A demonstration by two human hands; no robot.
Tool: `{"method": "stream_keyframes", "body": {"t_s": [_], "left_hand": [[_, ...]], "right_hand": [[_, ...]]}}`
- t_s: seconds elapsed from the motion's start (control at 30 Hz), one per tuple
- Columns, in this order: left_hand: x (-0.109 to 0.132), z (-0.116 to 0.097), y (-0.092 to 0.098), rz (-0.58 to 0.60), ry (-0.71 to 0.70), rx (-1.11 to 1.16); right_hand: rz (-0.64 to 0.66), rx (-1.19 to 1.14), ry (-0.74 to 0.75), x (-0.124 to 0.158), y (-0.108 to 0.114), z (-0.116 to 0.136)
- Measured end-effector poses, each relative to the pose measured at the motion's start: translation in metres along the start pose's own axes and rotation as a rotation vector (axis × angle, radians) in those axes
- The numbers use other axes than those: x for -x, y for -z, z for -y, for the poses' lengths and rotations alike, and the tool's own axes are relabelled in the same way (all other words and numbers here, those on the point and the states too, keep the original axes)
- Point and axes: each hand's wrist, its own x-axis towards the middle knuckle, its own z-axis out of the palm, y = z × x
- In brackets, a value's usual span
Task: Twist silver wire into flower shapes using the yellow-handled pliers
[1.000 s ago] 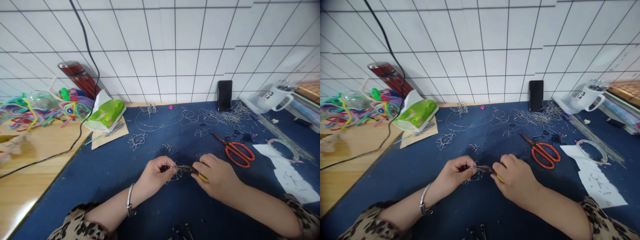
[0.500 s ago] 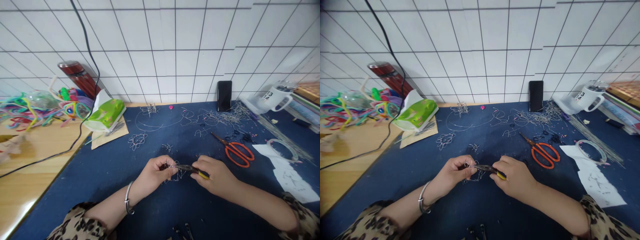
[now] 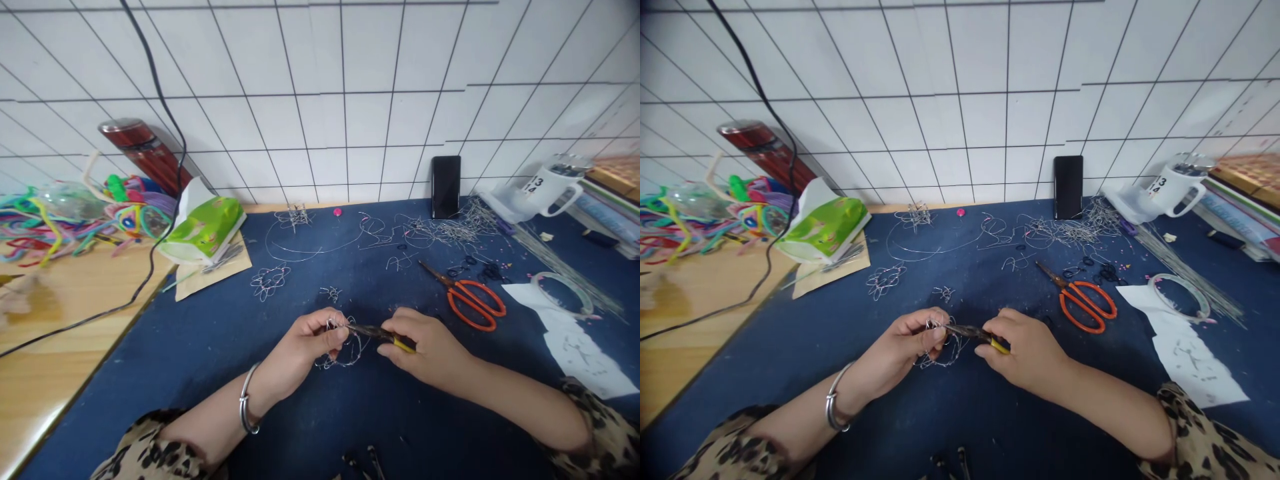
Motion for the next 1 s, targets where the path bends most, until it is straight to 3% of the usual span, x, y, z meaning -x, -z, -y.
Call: {"method": "stream_keyframes", "body": {"t_s": [0.8,1.0], "left_hand": [[-0.0015,-0.0008,0.003,-0.042,0.074,0.011],[-0.0017,-0.0019,0.003,-0.068,0.058,0.06]], "right_hand": [[-0.004,-0.055,-0.055,-0.001,0.0037,-0.0016],[-0.031,-0.208,-0.096,-0.0043,0.0069,-0.0026]]}}
